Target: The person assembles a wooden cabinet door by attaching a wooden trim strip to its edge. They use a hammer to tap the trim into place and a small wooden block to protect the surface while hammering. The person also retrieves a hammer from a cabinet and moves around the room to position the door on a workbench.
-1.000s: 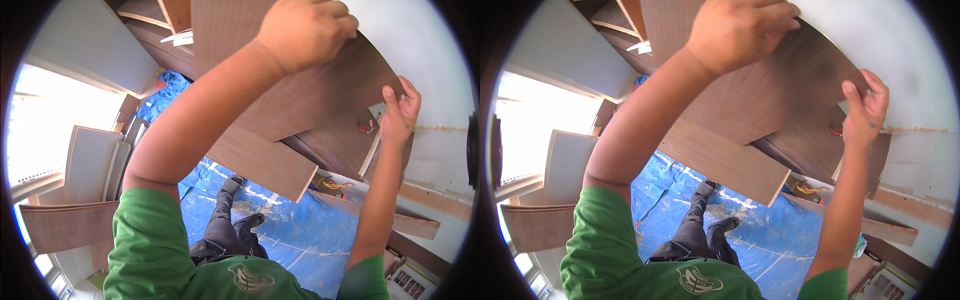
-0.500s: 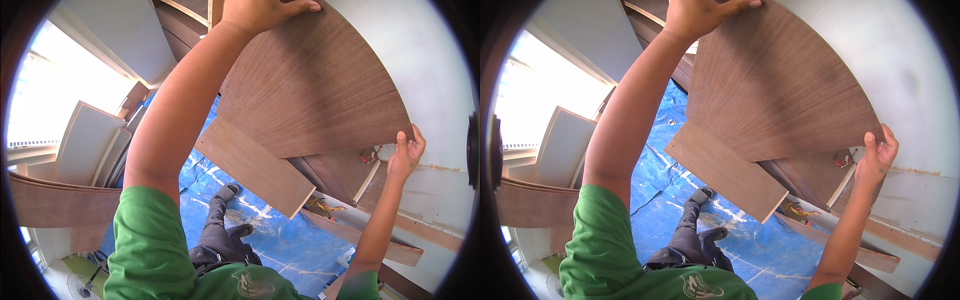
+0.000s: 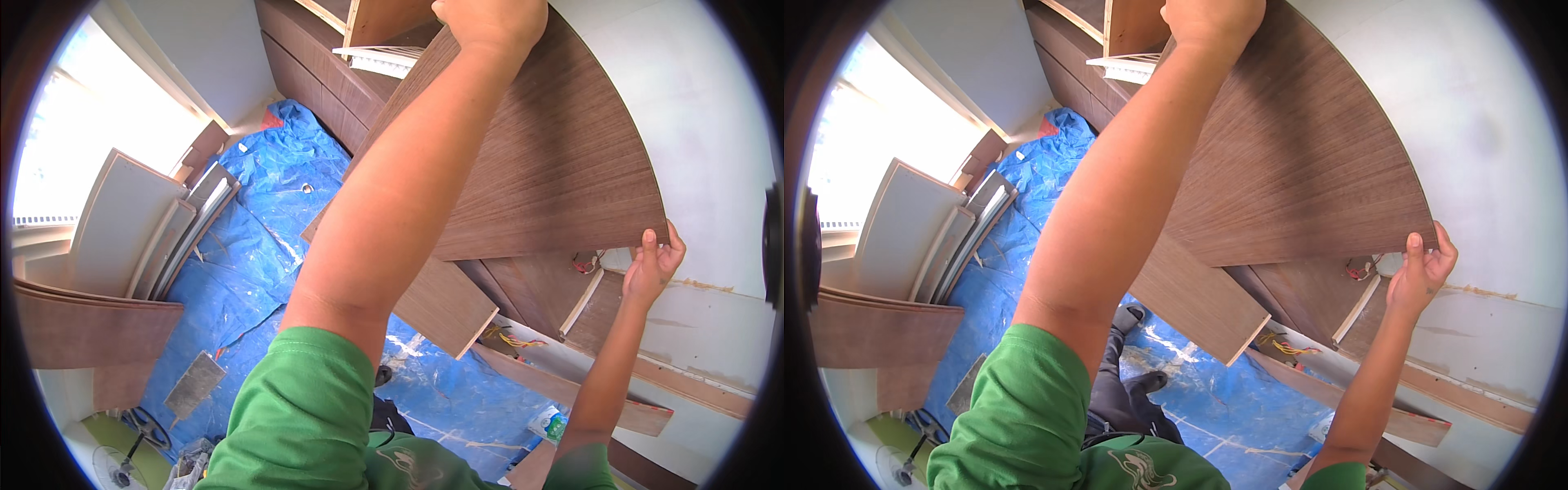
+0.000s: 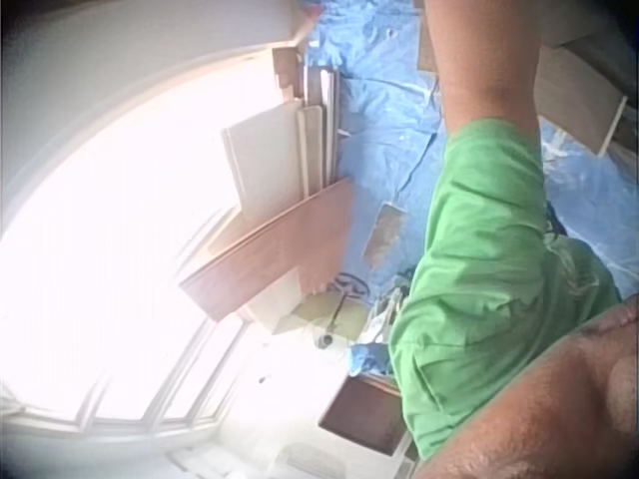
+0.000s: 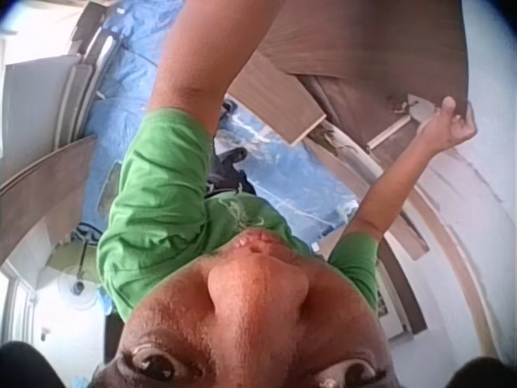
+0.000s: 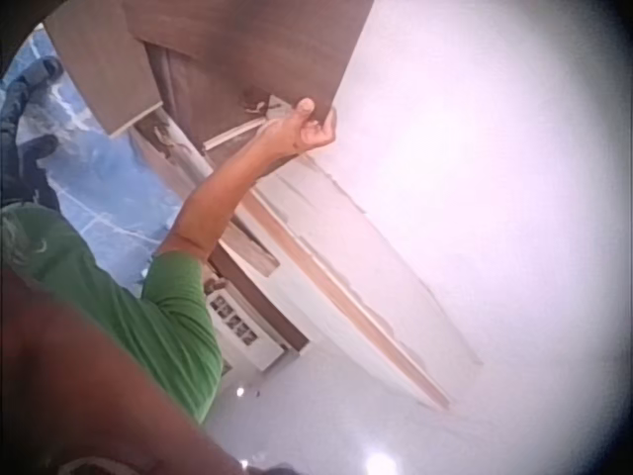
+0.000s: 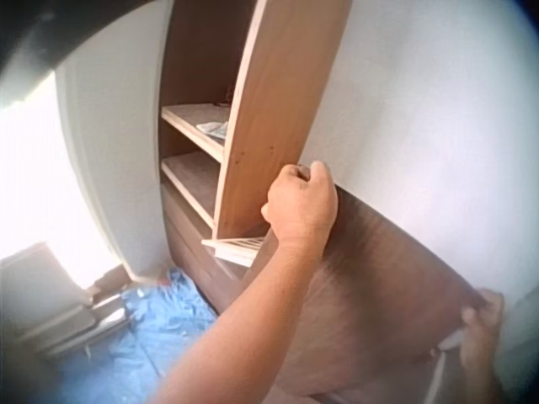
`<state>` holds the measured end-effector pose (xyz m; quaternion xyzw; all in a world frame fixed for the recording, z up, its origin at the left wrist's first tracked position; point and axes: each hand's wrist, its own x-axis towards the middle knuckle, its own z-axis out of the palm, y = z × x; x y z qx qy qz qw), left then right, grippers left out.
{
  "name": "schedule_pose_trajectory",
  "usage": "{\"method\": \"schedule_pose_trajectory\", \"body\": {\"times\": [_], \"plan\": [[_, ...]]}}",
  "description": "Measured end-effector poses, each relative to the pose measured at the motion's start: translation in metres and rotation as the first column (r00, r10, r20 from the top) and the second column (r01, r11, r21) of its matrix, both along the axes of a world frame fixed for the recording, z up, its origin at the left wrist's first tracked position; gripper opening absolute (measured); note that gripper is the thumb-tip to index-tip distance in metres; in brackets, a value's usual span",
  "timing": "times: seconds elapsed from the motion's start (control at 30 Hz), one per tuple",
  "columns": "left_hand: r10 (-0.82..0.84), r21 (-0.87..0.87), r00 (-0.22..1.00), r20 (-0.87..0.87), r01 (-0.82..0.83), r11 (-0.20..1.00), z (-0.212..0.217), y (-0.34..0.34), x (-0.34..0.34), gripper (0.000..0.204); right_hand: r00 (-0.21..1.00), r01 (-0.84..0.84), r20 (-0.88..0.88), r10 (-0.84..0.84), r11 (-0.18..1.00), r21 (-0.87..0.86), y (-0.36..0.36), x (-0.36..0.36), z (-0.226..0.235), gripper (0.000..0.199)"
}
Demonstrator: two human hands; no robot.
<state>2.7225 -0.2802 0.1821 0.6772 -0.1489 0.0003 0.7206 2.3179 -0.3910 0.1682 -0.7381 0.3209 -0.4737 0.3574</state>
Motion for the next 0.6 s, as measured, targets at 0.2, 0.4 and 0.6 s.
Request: {"method": "schedule_pose_trajectory", "body": {"times": [0.2, 0.4, 0.6], "plan": [[-0.003, -0.001, 1.000, 0.011, 0.003, 1.000, 0.001, 0.004, 0.003, 0.045, 1.000, 0.009, 0.001, -0.009, 1.000, 0.016, 0.002, 0.002, 0.001, 0.046], [-0.023, 0.033, 0.999, -0.032, 0.024, 0.999, 0.010, -0.001, 0.001, 0.047, 0.999, -0.003, 0.040, 0.002, 1.000, 0.026, 0.007, 0.005, 0.001, 0.047], [-0.055, -0.050, 0.998, 0.012, 0.055, 0.997, 0.021, -0.002, -0.013, 0.045, 0.999, 0.029, -0.025, -0.029, 1.000, -0.011, 0.007, -0.002, 0.002, 0.047]]}}
